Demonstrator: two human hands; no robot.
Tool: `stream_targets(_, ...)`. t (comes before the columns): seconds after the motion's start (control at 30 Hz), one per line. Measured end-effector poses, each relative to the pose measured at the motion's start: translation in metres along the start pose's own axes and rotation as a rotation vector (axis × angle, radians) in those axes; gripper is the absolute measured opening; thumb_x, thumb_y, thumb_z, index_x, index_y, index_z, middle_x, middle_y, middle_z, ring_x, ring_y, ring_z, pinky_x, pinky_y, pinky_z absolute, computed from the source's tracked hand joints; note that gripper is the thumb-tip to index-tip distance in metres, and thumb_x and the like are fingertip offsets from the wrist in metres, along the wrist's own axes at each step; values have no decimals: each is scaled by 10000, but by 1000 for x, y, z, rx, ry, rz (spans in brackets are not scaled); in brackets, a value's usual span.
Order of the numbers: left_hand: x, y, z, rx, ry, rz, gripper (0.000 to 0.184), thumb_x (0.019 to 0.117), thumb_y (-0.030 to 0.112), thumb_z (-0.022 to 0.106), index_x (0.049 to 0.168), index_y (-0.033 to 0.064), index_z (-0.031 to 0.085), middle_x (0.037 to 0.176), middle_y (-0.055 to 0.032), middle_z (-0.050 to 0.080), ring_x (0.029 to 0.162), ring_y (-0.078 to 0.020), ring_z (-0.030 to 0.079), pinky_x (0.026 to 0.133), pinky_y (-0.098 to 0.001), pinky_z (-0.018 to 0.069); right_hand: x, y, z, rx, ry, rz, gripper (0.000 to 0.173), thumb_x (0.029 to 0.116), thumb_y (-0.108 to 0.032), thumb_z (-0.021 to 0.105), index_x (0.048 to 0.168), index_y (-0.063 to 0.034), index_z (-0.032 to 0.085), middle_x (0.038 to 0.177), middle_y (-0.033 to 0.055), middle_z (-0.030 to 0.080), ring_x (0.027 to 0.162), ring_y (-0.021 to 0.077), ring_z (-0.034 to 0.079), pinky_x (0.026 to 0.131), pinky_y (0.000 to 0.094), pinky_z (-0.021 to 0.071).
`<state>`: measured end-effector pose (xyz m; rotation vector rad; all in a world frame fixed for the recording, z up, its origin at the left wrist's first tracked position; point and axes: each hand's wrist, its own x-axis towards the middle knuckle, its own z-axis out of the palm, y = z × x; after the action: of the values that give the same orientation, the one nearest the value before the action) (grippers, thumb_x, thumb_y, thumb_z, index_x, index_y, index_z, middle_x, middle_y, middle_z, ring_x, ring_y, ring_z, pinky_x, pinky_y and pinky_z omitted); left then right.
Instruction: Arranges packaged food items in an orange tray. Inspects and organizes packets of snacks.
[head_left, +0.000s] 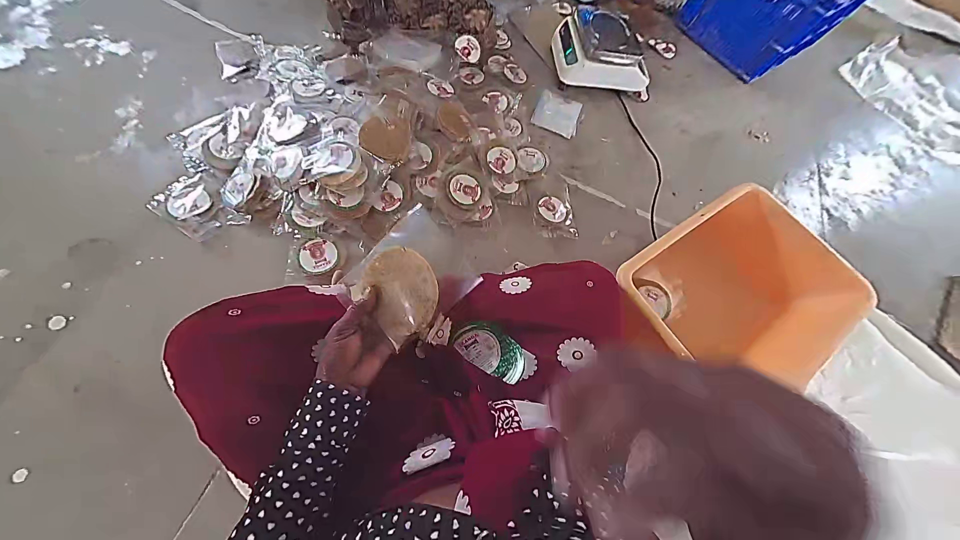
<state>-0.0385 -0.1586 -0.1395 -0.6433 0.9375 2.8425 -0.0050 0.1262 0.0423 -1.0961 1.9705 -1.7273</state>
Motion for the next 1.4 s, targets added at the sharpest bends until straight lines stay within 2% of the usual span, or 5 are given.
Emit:
stream_targets(0.1, -6, 4, -2, -15, 71, -2, 219, 1064, 109, 434, 1227, 86, 577, 1108, -106, 708, 1010, -217, 714, 872, -428, 612, 5, 113, -21, -504, 209, 284, 203, 847, -303, 809, 840, -140, 688, 786, -48, 670, 709, 68, 629, 631, 298, 539)
stream_targets(0.27, -11, 0, -10, 41, 86, 3, 199, 1022, 32, 483, 1191, 57, 583, 1059, -120, 716, 948, -231, 727, 833, -434, 623, 25, 191, 12, -718, -53, 589, 310, 874, -275, 807, 1072, -49, 732, 1031, 142, 702, 990, 302, 680, 864, 515, 543)
stream_targets(0.7, -8, -8, -10, 119, 37, -49, 205, 999, 19, 501, 1190, 30, 574, 1020, -116, 722, 920, -213, 727, 829, -415, 623, -12, 188, -9, -495, 319, 511, 218, 1015, -178, 608, 1080, -77, 790, 1087, 60, 758, 1038, 172, 686, 943, 400, 537)
stream_targets(0.93, -11, -11, -6, 180, 47, -57, 204, 1035, 32, 468, 1208, 2, 571, 1023, -118, 720, 938, -204, 723, 855, -394, 613, 5, 148, -30, -321, 798, 415, 107, 954, -76, 712, 1044, -23, 731, 866, 7, 731, 612, 15, 633, 548, 187, 544)
stream_targets(1.4, -3, -17, -21, 125, -135, -106, 278, 1006, 61, 574, 1264, -42, 572, 1074, -140, 714, 990, -223, 712, 919, -409, 590, 39, 138, -14, -81, 572, 364, 87, 957, -27, 681, 1022, -40, 737, 818, -16, 721, 618, 10, 617, 562, 163, 529)
